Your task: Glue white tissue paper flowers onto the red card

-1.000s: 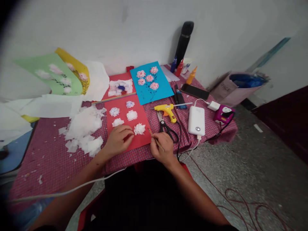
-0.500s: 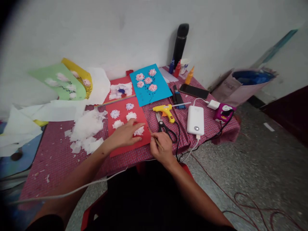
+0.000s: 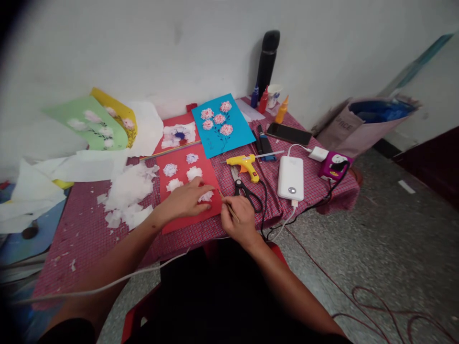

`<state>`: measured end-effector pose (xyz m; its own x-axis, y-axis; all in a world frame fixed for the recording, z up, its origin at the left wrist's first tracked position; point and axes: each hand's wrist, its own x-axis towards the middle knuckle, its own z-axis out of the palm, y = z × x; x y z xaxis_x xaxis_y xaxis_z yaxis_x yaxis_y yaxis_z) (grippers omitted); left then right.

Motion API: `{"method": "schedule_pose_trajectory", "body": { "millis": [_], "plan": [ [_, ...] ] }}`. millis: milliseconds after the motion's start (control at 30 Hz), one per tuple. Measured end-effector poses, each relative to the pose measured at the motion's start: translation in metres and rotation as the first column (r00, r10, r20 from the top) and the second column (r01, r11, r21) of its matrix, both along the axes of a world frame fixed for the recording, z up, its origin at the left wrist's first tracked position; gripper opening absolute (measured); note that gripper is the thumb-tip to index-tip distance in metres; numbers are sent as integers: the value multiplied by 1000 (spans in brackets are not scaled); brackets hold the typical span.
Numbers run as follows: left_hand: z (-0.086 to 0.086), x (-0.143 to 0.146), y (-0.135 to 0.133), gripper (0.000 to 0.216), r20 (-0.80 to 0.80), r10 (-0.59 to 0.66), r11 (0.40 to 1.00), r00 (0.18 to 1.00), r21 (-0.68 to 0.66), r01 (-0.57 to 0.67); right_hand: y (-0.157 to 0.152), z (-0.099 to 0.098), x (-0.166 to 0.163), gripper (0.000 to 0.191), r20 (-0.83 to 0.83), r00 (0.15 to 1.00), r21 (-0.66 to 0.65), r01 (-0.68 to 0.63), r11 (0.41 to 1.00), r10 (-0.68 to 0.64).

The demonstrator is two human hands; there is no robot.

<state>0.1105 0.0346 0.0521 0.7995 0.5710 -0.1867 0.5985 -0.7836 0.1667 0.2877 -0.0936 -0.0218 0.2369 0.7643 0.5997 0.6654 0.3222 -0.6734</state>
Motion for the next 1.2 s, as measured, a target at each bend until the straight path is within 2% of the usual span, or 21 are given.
{"method": "schedule_pose_trajectory", "body": {
  "millis": [300, 400, 500, 633, 767, 933, 1200],
  "plan": [
    [-1, -4, 2, 66, 27, -8, 1000, 1000, -20, 9, 0, -1, 0, 20, 114, 993, 7, -17, 1000, 16],
    [3, -11, -5, 71, 89, 41, 998, 995, -46, -37, 0, -2, 0, 25, 162, 986, -7, -30, 1000, 31],
    [4, -23, -15, 65, 169, 124, 992, 978, -53, -117, 1, -2, 0, 26, 176, 984, -16, -34, 999, 36],
    [-6, -41, -30, 47, 248, 180, 984, 952, -44, -175, 2, -2, 0, 26, 191, 980, -37, -42, 998, 48],
    [-20, -53, -41, 35, 260, 178, 984, 949, -19, -179, 3, -2, 0, 27, 208, 976, -58, -52, 997, 63],
    [-29, -55, -50, 35, 291, 163, 984, 943, 16, -175, 2, -2, 0, 27, 219, 973, -61, -58, 996, 70],
    [-32, -50, -54, 38, 316, 156, 985, 936, 17, -170, 2, -3, -1, 28, 247, 967, -36, -55, 998, 62]
  ]
}}
